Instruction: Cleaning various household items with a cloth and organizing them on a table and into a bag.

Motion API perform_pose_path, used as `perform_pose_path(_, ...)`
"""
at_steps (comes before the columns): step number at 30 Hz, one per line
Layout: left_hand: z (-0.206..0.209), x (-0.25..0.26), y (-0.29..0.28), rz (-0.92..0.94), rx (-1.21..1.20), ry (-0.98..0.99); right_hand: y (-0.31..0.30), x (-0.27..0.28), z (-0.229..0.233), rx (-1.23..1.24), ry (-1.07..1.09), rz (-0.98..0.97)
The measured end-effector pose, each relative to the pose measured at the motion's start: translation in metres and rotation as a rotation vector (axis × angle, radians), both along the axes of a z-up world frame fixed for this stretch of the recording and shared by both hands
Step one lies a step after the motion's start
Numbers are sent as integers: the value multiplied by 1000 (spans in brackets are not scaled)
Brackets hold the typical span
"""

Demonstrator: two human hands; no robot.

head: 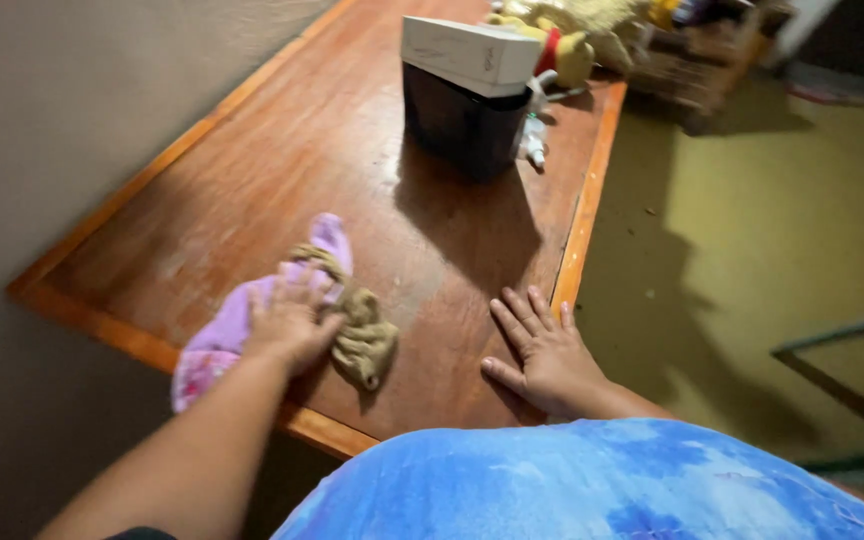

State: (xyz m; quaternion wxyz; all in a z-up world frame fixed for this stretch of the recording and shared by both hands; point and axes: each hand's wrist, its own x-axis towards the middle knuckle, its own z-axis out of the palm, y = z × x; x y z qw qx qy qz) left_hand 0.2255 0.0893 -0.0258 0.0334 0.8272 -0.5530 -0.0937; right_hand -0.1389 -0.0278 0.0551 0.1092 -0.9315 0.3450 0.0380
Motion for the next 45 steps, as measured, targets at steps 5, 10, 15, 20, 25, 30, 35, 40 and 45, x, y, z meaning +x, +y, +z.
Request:
perform_pose_path(5, -13, 108, -11, 85, 25, 2, 33, 13, -11, -108, 5, -189)
perform_pose_path(10, 2, 145, -16, 213, 56, 47, 46, 20, -28, -193, -53, -304)
perform_pose_path(15, -9, 88, -19, 10, 105, 58, 50, 25, -27, -227, -38, -388)
perform_pose_path(20, 39, 30, 4, -219, 39, 83, 47, 23, -28, -236, -46, -377)
perform_pose_path(25, 27, 40, 5, -361, -84, 107, 52, 26, -22, -186, -67, -454)
perform_pose_path(30, 21, 67, -4, -258, 19, 51, 57, 25, -46, -207, -33, -502)
perform_pose_path(35, -11, 159, -35, -175, -59, -66, 78, 86, -43, -268, 9, -571)
perform_pose_path(40, -23, 259, -70, -42, -65, -60, 107, 168, -39, -133, -141, -324)
perform_pose_path(45, -39, 316, -137, -81, -145, -87, 113, 207, -37, -203, -71, -498)
